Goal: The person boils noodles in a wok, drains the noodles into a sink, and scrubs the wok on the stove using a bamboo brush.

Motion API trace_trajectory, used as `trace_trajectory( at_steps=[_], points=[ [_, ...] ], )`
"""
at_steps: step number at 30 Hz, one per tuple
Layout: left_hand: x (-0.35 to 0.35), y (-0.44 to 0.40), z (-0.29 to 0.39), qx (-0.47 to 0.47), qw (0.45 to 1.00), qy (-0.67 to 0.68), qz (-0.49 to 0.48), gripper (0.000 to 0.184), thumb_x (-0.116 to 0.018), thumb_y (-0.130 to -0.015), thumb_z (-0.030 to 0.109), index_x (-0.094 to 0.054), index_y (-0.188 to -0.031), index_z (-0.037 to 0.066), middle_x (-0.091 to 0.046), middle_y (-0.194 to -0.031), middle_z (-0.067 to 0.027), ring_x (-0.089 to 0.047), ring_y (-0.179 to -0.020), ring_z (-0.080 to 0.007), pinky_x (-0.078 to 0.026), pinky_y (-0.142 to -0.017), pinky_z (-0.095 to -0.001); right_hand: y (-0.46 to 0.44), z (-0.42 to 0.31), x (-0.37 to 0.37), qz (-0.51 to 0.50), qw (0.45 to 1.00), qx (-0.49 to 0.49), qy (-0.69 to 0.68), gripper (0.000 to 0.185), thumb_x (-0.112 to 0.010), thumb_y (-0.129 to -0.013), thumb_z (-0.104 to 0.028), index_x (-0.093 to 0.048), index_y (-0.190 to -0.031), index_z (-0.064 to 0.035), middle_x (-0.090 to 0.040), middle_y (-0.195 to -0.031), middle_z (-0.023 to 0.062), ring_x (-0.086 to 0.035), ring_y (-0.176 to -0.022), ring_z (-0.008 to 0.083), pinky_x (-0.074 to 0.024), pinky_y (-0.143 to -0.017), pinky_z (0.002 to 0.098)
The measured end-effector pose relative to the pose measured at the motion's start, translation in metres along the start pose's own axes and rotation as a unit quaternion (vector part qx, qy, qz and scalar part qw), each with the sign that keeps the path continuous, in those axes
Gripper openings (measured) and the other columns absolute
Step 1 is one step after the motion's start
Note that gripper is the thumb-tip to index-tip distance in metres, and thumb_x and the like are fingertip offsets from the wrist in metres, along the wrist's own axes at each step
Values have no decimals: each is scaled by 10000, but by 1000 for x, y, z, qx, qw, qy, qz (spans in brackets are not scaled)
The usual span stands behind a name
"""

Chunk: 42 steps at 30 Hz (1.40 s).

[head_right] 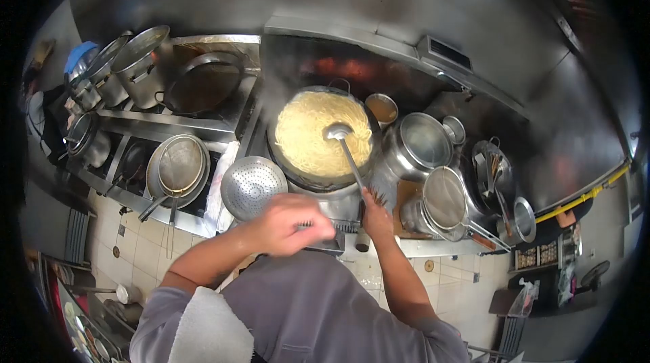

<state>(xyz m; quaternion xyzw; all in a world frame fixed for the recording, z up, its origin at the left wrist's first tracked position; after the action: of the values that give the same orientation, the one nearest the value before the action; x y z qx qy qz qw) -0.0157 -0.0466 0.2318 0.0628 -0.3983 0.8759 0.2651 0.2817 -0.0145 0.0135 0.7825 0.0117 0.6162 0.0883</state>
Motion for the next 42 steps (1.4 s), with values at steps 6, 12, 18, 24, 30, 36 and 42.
trace_trajectory(
  at_steps=[6, 12, 18, 24, 30, 36, 42],
  points=[
    [49, -30, 152, -308, 934, 163, -80, 172, -676, -932, 31, -761, -1059, -47, -753, -900, -121, -723, -738, -210, -589, -674, -316, -24, -23, 14, -18, 998, 16, -53, 740, -589, -934, -71, -360, -1598, -304, -700, -1113, 319, -665, -1035, 527, -528, -922, 597],
    [73, -31, 134, -239, 940, 214, -115, 230, -616, -981, 67, -729, -1109, -87, -766, -896, -165, -747, -767, -266, -605, -718, -367, -26, 6, 49, 79, 987, 44, -131, 739, -606, -961, -157, -324, -1633, -282, -705, -1061, 329, -680, -1000, 522, -526, -903, 596],
    [59, -8, -56, 143, 986, -32, -83, 464, -582, -969, 34, -599, -1427, -35, -770, -1044, -213, -745, -905, -278, -574, -870, -362, -102, 16, -18, 149, 957, -25, -246, 694, -483, -942, -86, -352, -1621, -144, -574, -1446, 247, -560, -1315, 412, -432, -1122, 493],
    [59, 56, -233, 140, 928, -261, -224, 662, -628, -909, 64, -447, -1538, -31, -435, -1567, -273, -432, -1436, -455, -347, -1193, -490, -113, -91, -57, 80, 978, -18, -193, 665, -534, -947, -112, -433, -1586, -268, -727, -1099, 242, -717, -1052, 422, -576, -873, 532],
    [36, 51, -319, 99, 882, -369, -276, 836, -676, -878, 59, -297, -1622, 5, -192, -1716, -244, -297, -1533, -454, -272, -1236, -538, -105, -93, -61, 145, 986, -35, -79, 563, -519, -985, -158, -520, -1530, -301, -736, -1000, 191, -751, -956, 362, -606, -772, 462],
    [22, 27, -280, -227, 765, -582, -158, 452, -748, -890, 212, -713, -1300, 23, -711, -1210, -203, -708, -918, -239, -558, -716, -374, -79, -112, -35, 134, 981, -52, -128, 450, -515, -1021, -199, -587, -1458, -277, -746, -1007, 186, -741, -993, 387, -600, -835, 489],
    [37, 52, -317, 113, 811, -497, -288, 964, -732, -842, 78, -190, -1632, -35, -239, -1701, -223, -211, -1586, -369, -191, -1278, -530, -22, -122, -5, 127, 969, -21, -210, 747, -616, -884, -69, -444, -1581, -275, -732, -990, 217, -733, -979, 393, -580, -860, 493]
  ],
)
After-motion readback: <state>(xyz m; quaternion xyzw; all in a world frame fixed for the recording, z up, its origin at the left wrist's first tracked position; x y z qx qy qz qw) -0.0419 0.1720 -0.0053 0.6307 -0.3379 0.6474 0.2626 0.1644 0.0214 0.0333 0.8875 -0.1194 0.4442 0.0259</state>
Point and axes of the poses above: each hand's wrist, its own y-axis away from the middle knuckle, its own x-axis out of the back of the hand, z = x × y, the point moved 2 cm from there along -y, towards the middle knuckle
